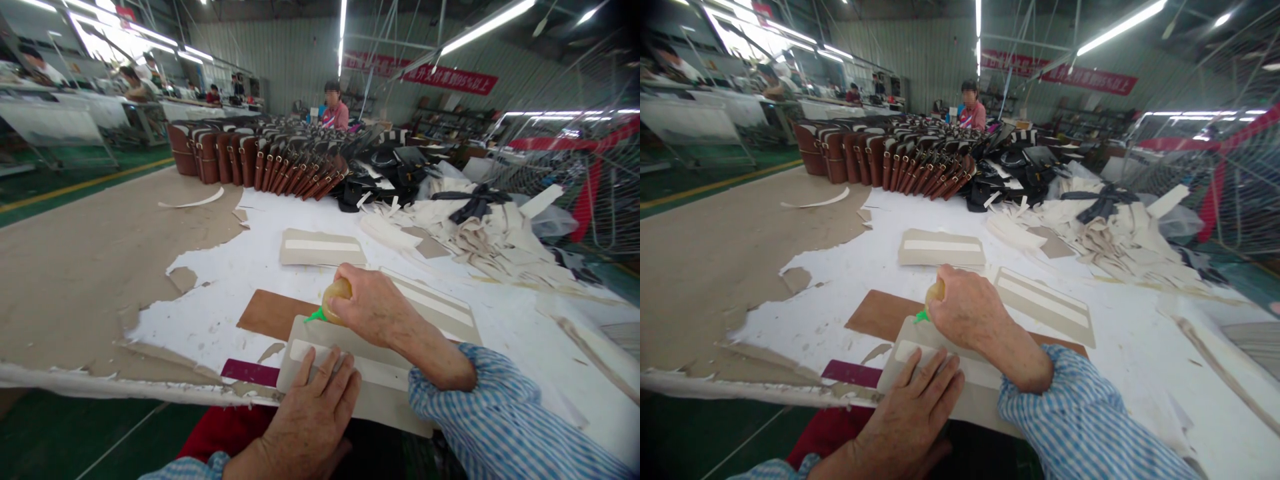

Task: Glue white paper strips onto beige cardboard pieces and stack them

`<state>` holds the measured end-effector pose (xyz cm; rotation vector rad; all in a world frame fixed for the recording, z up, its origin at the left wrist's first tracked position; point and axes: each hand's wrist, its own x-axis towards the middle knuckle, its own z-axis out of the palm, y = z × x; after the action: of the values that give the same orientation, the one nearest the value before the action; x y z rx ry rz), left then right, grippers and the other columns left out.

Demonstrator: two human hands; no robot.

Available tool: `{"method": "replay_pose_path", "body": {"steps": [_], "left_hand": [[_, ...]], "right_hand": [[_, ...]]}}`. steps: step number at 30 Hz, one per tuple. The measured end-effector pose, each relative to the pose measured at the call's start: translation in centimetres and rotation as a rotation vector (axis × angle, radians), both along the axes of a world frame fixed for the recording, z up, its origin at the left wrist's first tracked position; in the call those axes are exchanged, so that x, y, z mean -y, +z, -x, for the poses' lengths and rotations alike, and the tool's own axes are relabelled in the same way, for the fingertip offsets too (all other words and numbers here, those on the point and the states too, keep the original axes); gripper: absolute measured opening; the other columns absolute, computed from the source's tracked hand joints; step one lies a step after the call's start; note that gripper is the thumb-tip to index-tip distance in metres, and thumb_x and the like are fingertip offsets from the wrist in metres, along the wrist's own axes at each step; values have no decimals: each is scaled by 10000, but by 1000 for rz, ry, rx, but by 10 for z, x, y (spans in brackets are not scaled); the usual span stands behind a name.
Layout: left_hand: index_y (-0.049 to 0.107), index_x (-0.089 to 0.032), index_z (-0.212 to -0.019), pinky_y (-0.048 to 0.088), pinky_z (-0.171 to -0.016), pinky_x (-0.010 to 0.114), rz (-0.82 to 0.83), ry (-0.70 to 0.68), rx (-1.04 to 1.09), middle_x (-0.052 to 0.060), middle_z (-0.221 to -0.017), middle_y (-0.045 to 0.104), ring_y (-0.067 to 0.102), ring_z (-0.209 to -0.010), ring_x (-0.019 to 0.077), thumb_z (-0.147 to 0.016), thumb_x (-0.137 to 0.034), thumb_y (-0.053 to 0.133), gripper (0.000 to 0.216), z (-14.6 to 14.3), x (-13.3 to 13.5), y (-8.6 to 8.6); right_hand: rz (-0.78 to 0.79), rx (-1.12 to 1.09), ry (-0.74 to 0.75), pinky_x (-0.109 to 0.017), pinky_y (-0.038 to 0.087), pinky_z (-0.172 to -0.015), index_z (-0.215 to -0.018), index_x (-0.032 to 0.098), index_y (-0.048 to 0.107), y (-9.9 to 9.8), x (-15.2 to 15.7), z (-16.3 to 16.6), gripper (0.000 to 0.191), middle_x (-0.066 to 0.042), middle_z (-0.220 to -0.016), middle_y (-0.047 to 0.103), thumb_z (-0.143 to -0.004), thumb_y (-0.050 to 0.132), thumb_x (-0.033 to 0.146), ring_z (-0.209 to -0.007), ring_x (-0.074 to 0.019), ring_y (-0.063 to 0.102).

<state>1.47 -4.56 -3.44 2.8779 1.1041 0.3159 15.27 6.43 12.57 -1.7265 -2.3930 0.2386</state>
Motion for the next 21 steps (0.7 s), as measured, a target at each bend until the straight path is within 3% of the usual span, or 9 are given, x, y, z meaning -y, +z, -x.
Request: {"method": "replay_pose_path", "body": {"steps": [21], "left_hand": [[359,-117,-1585,-216,-1224,555,-23,9,-17,170,-1677,369,263,-1547,382,-1009,-610,505,773,0,1,0]], "right_hand": [[24,138,-24,-336,337,-686,-998,170,668,10,3,0,175,-121,-966,781,-913,524,224,-835,-236,672]]}}
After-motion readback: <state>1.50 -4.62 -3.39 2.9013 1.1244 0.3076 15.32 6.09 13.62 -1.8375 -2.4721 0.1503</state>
